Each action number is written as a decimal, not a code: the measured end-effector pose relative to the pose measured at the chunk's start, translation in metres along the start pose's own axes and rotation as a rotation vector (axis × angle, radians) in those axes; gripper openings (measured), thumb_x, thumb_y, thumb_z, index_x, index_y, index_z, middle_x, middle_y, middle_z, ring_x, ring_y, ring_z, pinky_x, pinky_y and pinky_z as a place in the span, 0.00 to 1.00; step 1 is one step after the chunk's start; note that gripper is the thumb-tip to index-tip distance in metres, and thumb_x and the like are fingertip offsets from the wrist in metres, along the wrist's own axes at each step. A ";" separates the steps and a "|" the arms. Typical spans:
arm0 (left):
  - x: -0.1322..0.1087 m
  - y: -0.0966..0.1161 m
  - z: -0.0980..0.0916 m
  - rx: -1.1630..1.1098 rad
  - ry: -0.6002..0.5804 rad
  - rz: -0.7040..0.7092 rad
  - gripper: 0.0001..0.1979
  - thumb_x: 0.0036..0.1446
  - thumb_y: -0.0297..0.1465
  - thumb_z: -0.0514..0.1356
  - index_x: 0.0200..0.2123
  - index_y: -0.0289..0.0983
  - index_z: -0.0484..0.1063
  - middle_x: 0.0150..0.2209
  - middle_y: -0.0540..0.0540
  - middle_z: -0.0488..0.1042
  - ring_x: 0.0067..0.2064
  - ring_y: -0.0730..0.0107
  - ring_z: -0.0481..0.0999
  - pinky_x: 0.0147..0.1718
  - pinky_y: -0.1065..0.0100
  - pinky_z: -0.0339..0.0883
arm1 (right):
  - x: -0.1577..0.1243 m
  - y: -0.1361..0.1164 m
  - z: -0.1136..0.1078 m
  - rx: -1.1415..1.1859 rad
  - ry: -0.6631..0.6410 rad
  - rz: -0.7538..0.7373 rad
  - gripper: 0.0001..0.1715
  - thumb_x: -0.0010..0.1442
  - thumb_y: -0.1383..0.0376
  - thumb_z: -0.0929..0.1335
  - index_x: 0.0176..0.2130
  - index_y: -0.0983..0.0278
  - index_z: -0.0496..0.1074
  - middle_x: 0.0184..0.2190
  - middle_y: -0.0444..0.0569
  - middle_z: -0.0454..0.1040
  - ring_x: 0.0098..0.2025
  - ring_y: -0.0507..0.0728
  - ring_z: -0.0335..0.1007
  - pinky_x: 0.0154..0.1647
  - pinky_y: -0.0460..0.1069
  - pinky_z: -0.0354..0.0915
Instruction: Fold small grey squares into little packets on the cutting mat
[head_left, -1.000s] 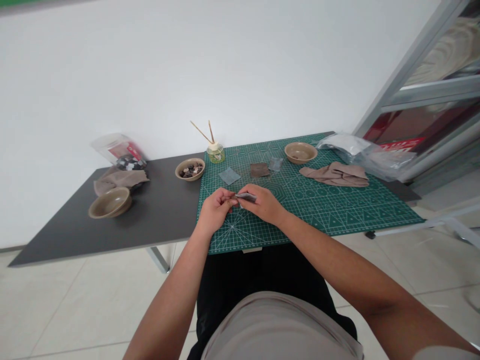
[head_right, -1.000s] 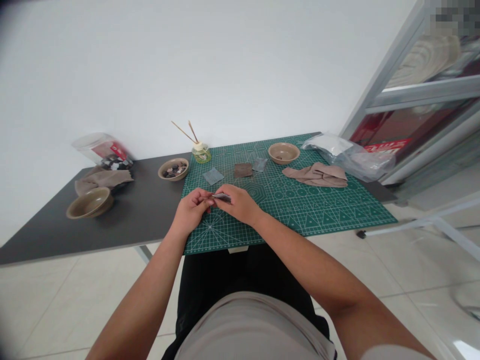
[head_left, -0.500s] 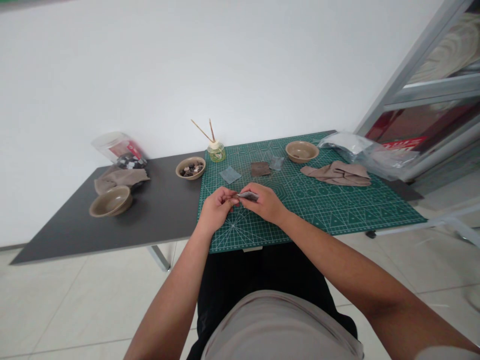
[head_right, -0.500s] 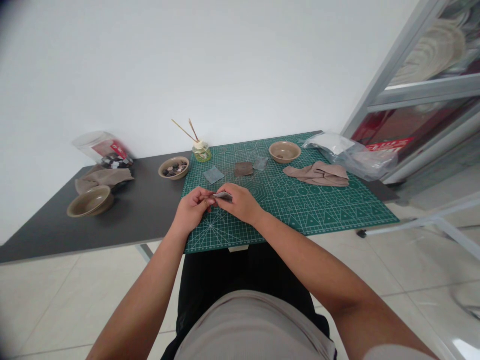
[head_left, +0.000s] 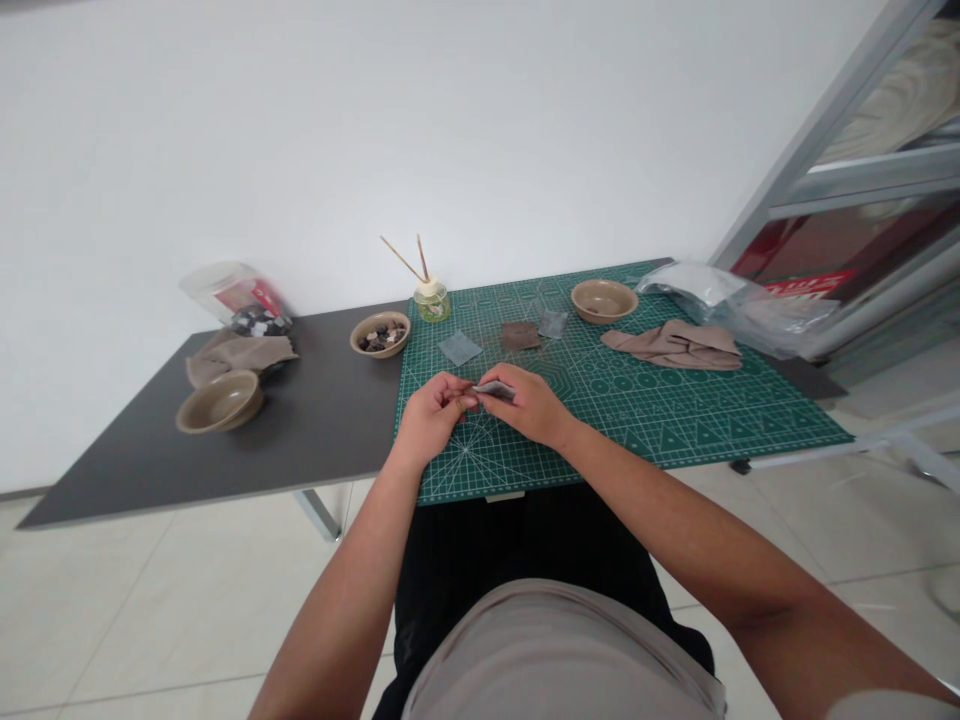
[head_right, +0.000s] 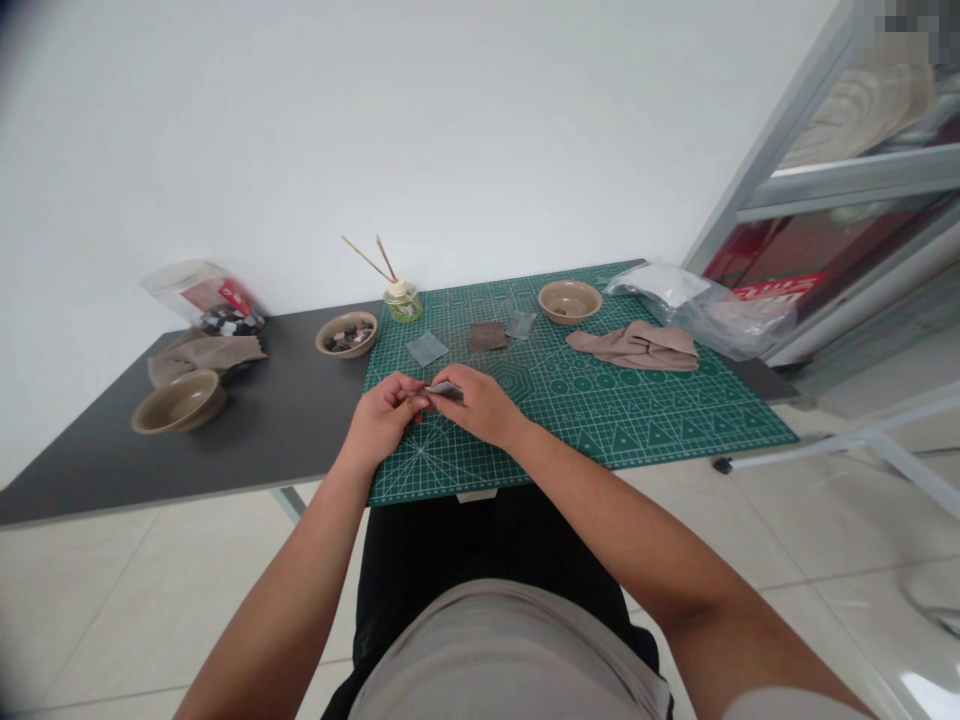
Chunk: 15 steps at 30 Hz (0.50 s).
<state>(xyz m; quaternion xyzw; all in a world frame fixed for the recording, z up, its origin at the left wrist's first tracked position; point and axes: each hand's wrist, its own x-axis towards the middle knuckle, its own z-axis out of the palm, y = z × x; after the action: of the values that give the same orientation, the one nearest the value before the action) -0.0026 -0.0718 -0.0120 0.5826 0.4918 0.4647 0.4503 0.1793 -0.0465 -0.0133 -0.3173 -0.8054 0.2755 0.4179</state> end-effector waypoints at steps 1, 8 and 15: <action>0.000 0.000 0.000 0.002 -0.003 0.002 0.07 0.50 0.31 0.63 0.33 0.37 0.71 0.25 0.52 0.75 0.26 0.73 0.71 0.26 0.71 0.64 | 0.000 0.000 0.000 0.001 -0.008 -0.008 0.05 0.61 0.63 0.69 0.37 0.63 0.71 0.33 0.45 0.74 0.35 0.53 0.70 0.38 0.48 0.62; 0.000 -0.003 -0.001 0.040 -0.007 -0.008 0.07 0.51 0.31 0.63 0.34 0.38 0.72 0.26 0.53 0.75 0.25 0.74 0.70 0.27 0.71 0.63 | 0.000 0.001 0.000 -0.005 0.001 0.016 0.05 0.60 0.62 0.70 0.36 0.62 0.72 0.31 0.44 0.74 0.33 0.53 0.70 0.36 0.48 0.62; 0.000 -0.002 -0.001 0.033 -0.005 -0.008 0.07 0.50 0.32 0.63 0.34 0.38 0.71 0.25 0.53 0.74 0.25 0.74 0.70 0.26 0.71 0.63 | 0.000 0.001 0.002 -0.008 -0.005 0.007 0.05 0.60 0.62 0.69 0.37 0.61 0.72 0.33 0.45 0.74 0.34 0.54 0.70 0.37 0.48 0.63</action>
<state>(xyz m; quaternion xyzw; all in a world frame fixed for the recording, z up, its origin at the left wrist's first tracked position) -0.0038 -0.0715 -0.0138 0.5891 0.5006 0.4534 0.4437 0.1782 -0.0464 -0.0154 -0.3213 -0.8064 0.2745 0.4136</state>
